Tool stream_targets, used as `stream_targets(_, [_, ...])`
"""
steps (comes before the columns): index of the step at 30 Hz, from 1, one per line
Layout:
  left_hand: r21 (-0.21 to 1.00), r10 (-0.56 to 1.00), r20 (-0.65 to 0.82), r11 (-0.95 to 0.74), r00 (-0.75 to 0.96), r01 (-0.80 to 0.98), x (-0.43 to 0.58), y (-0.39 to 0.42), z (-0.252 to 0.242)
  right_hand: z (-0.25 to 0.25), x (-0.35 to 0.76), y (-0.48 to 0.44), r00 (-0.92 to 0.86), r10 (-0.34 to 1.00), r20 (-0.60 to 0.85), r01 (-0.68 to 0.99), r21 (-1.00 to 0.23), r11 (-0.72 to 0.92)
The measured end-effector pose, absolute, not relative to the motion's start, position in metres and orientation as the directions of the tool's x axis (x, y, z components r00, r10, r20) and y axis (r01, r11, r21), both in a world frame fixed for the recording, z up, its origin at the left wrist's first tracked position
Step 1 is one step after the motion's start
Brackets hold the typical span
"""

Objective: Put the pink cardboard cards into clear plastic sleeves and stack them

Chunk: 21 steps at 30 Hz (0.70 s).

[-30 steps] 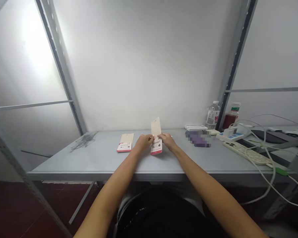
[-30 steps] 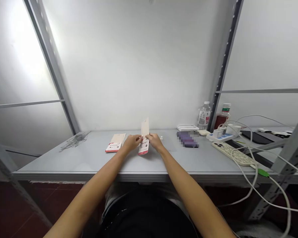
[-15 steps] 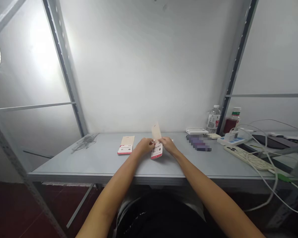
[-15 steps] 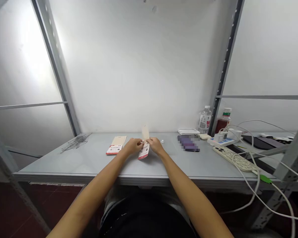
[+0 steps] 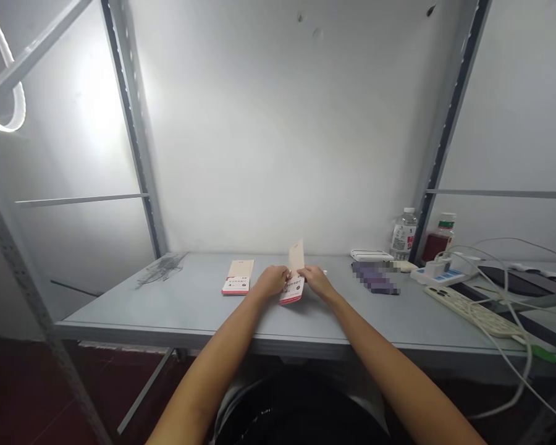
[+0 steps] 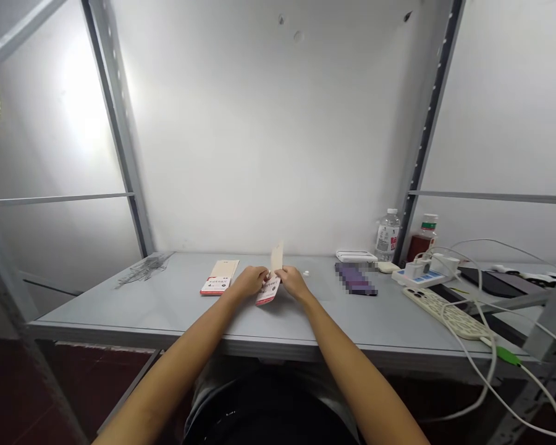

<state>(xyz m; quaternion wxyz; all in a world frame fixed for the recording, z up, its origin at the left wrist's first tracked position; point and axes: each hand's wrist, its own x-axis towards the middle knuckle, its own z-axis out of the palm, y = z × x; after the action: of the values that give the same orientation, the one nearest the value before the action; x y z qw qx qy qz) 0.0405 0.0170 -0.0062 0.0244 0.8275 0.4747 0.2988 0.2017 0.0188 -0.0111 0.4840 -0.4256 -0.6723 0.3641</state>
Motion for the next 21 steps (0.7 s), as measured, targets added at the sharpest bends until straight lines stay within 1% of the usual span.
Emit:
stream_targets(2, [0.334, 0.807, 0.448, -0.550, 0.385, 0.766, 0.040, 0.017, -0.006, -0.011, 0.201, 0.018, -0.182, 0.925, 0.334, 0.215, -0.905, 0.368])
stream_targets(5, [0.344, 0.837, 0.407, -0.511, 0.365, 0.788, 0.040, 0.017, -0.005, -0.012, 0.201, 0.017, -0.199, 0.925, 0.324, 0.207, -0.909, 0.363])
stream_targets(9, [0.275, 0.861, 0.362, -0.464, 0.357, 0.842, 0.042, 0.017, -0.003, -0.012, 0.202, 0.017, -0.203, 0.923, 0.326, 0.223, -0.903, 0.368])
stream_targets(12, [0.260, 0.877, 0.350, -0.428, 0.328, 0.866, 0.044, 0.015, -0.001, -0.011, 0.201, 0.015, -0.200, 0.922, 0.331, 0.238, -0.897, 0.374])
stream_targets(18, [0.294, 0.896, 0.372, -0.363, 0.244, 0.884, 0.046, 0.017, -0.004, -0.006, 0.198, 0.007, -0.219, 0.921, 0.322, 0.203, -0.908, 0.366])
stream_targets(21, [0.370, 0.907, 0.393, -0.309, 0.154, 0.876, 0.046, 0.022, -0.007, -0.007, 0.196, 0.007, -0.235, 0.915, 0.326, 0.170, -0.914, 0.369])
